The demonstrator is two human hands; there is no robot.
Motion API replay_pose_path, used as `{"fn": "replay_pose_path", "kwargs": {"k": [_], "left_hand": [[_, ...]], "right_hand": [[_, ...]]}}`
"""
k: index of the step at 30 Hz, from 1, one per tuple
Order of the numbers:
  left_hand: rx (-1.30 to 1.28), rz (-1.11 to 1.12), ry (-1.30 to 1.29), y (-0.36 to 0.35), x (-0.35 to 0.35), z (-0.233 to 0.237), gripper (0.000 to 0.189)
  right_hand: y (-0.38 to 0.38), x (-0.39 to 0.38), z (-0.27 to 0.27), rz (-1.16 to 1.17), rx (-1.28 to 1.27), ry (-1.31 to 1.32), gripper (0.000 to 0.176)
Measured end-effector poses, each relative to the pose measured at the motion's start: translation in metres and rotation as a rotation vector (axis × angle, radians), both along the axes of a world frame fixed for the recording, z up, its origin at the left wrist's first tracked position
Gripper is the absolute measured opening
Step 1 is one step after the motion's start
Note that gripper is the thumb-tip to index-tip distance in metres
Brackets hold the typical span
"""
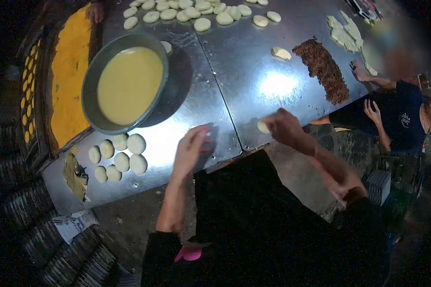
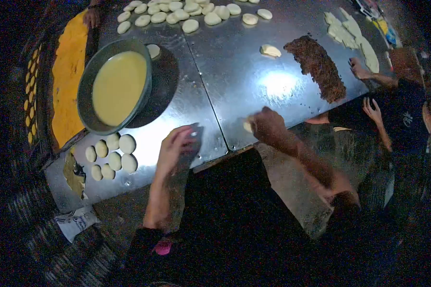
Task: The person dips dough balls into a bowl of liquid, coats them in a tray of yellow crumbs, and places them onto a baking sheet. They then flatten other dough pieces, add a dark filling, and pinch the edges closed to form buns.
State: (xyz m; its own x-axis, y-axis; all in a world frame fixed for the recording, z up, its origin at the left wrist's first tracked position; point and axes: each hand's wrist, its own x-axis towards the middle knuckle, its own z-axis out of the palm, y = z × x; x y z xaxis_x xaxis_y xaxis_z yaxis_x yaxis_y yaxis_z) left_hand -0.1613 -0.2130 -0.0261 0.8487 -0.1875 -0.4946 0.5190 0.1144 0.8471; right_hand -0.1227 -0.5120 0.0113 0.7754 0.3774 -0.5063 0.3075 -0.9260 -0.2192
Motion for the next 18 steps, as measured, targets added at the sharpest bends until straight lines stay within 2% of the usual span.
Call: {"fn": "replay_pose_path", "kwargs": {"k": [1,3,4,6,7,10,11,16,18], "left_hand": [[0.069,0.031,0.023,0.01,0.001,0.007,0.036],[0.078,0.113,0.048,0.026,-0.002,0.008,0.035],[0.085,0.196,0.059,0.031,-0.003,0.009,0.035],[0.126,0.246,0.076,0.036,-0.001,0.011,0.034],[0.16,0.294,0.078,0.036,0.004,0.012,0.033],[0.149,0.301,0.044,0.009,0.03,0.009,0.032],[0.071,0.292,0.071,-0.008,0.049,0.009,0.031],[0.069,0.072,-0.121,-0.073,0.133,0.013,0.031],[0.177,-0.046,-0.253,-0.1,0.175,0.002,0.031]], "right_hand": [[0.009,0.009,0.005,-0.004,0.002,0.015,0.026],[0.023,0.025,0.005,-0.3,0.397,-0.36,0.036],[0.024,0.026,-0.018,-0.306,0.401,-0.347,0.036],[0.024,0.026,-0.078,0.013,0.162,-0.629,0.044],[0.03,0.032,-0.073,-0.041,0.187,-0.489,0.049],[0.029,0.039,-0.071,-0.006,0.266,-0.469,0.05],[0.029,0.041,-0.069,0.009,0.251,-0.444,0.051],[0.029,0.033,-0.056,-0.101,0.282,-0.432,0.054],[0.019,0.028,-0.058,0.11,0.374,-0.472,0.051]]}}
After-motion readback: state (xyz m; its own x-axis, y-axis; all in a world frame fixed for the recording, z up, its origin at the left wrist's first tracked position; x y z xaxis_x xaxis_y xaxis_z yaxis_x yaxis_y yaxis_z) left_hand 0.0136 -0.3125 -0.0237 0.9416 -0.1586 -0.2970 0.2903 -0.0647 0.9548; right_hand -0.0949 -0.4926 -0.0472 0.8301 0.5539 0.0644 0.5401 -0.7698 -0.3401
